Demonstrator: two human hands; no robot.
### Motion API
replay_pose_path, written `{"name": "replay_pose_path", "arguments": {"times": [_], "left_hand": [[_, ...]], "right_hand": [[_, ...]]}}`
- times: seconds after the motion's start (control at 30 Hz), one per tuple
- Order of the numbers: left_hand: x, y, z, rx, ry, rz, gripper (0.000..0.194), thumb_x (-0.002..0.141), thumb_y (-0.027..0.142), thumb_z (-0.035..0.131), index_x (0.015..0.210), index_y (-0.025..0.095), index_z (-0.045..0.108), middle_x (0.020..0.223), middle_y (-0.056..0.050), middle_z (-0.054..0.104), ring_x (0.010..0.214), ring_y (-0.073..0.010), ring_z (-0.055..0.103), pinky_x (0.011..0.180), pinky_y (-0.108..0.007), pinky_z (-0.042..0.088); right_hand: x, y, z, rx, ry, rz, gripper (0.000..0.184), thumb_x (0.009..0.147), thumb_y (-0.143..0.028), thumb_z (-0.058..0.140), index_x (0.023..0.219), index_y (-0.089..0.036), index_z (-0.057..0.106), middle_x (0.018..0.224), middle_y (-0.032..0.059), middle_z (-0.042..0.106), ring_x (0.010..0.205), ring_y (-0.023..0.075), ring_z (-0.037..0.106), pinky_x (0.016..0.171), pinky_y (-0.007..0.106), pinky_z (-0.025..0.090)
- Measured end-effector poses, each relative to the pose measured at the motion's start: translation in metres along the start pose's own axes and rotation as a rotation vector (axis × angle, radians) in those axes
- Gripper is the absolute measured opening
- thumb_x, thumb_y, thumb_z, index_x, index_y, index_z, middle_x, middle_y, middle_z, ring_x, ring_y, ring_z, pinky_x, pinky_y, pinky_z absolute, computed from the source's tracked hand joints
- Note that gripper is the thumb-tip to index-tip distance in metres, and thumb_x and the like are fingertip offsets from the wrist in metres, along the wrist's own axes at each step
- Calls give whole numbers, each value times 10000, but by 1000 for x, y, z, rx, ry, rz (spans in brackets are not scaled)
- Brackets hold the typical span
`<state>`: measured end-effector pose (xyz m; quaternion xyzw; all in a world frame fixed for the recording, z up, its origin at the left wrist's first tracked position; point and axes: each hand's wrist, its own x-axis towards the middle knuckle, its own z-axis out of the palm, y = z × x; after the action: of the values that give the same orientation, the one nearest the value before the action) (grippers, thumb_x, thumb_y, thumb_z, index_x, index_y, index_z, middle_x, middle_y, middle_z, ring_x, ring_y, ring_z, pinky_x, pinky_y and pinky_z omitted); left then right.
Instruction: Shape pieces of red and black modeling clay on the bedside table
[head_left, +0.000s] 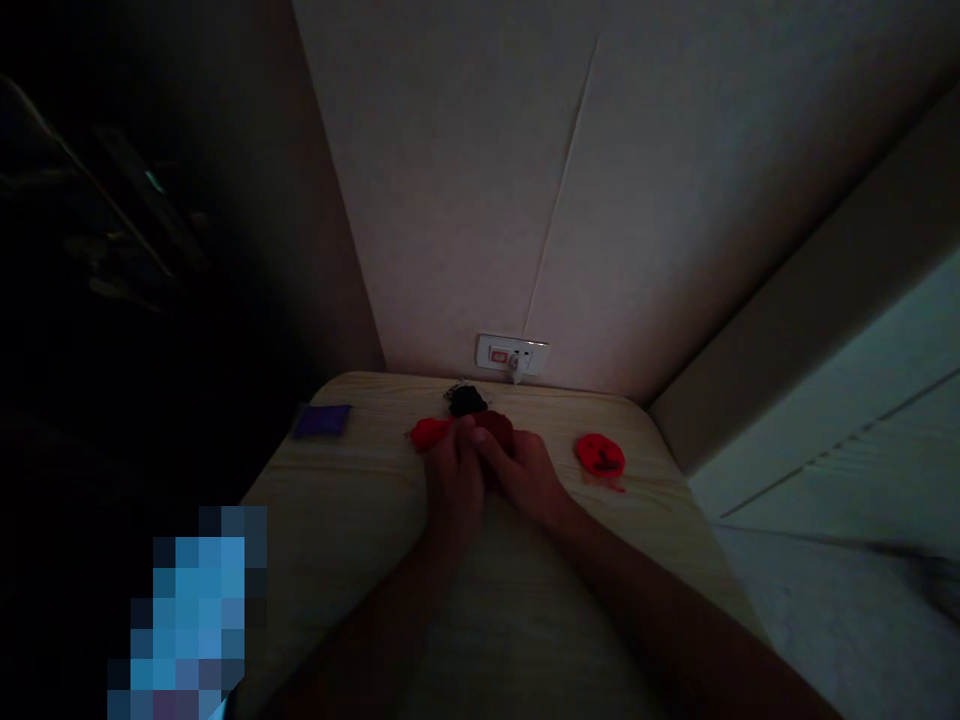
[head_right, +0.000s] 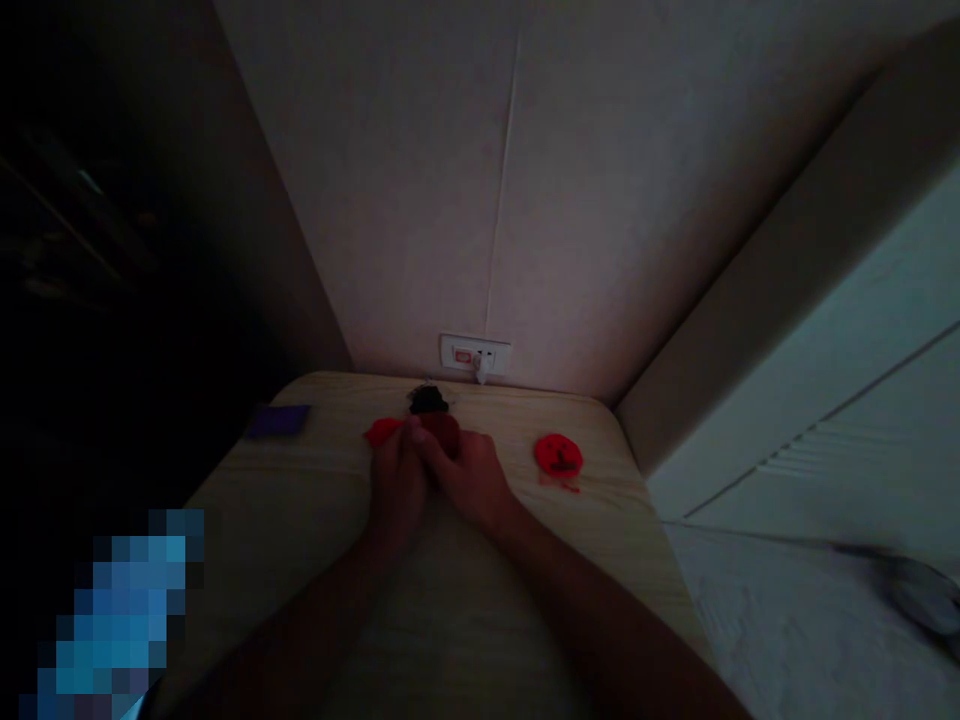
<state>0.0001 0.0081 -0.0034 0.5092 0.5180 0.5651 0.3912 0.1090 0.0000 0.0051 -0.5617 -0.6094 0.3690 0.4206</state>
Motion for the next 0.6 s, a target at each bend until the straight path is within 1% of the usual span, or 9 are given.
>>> {"name": "replay_pose_path", "arguments": {"times": [0.1, 0.17, 0.27, 0.33, 0.37, 0.47, 0.53, 0.6], "left_hand": [[-2, 1, 2, -20, 24, -24, 431, 981, 503, 449, 767, 177, 634, 736, -52, 673, 727, -205, 632, 698, -310, 480], [-2, 1, 4, -64, 41, -74, 469, 970, 547, 451, 750, 174, 633, 724, -55, 671, 727, -207, 636, 682, -307, 483], [-1, -1, 5, -136, 23, -153, 503, 949, 601, 471, 728, 175, 621, 686, -41, 651, 663, -189, 609, 606, -287, 463], [0, -3, 5, -150, 6, -193, 511, 946, 614, 470, 710, 181, 605, 642, -24, 617, 594, -170, 567, 543, -275, 424], [0, -4, 4, -145, -9, -195, 511, 950, 612, 464, 704, 185, 598, 623, -16, 599, 567, -164, 545, 524, -273, 406], [0, -9, 3, -95, -28, -122, 475, 972, 562, 453, 712, 191, 595, 642, -16, 599, 587, -168, 538, 550, -279, 403], [0, -10, 2, -60, -19, -46, 419, 978, 504, 471, 731, 191, 601, 703, -25, 628, 659, -181, 562, 621, -290, 428], [0, -9, 1, -39, -13, 7, 371, 976, 460, 490, 740, 194, 596, 735, -23, 634, 701, -186, 568, 675, -297, 434]], "right_hand": [[-2, -1, 3, 6, 67, -8, 610, 881, -701, 551, 563, -180, 519, 483, -22, 459, 484, 113, 428, 446, 235, 306], [-2, 0, 6, 102, 47, 14, 611, 867, -710, 559, 556, -186, 525, 474, -11, 493, 465, 123, 458, 439, 239, 333], [2, 2, 6, 290, -9, 119, 634, 847, -761, 537, 558, -197, 536, 443, -4, 512, 402, 132, 467, 398, 252, 343], [5, 4, 3, 335, -35, 168, 668, 863, -785, 483, 545, -199, 535, 421, -4, 496, 376, 133, 447, 378, 260, 316], [7, 5, 1, 333, -36, 164, 678, 879, -782, 458, 548, -196, 542, 429, -1, 500, 385, 135, 449, 385, 263, 310], [10, 5, -5, 286, 42, 72, 652, 911, -753, 440, 600, -191, 553, 498, -7, 518, 454, 136, 449, 430, 262, 317], [9, 3, -7, 176, 103, 3, 626, 932, -716, 444, 595, -194, 521, 517, -14, 490, 487, 132, 425, 457, 262, 306], [8, 1, -9, 21, 126, -64, 609, 967, -658, 434, 578, -194, 495, 521, -15, 464, 508, 130, 409, 482, 266, 288]]}}
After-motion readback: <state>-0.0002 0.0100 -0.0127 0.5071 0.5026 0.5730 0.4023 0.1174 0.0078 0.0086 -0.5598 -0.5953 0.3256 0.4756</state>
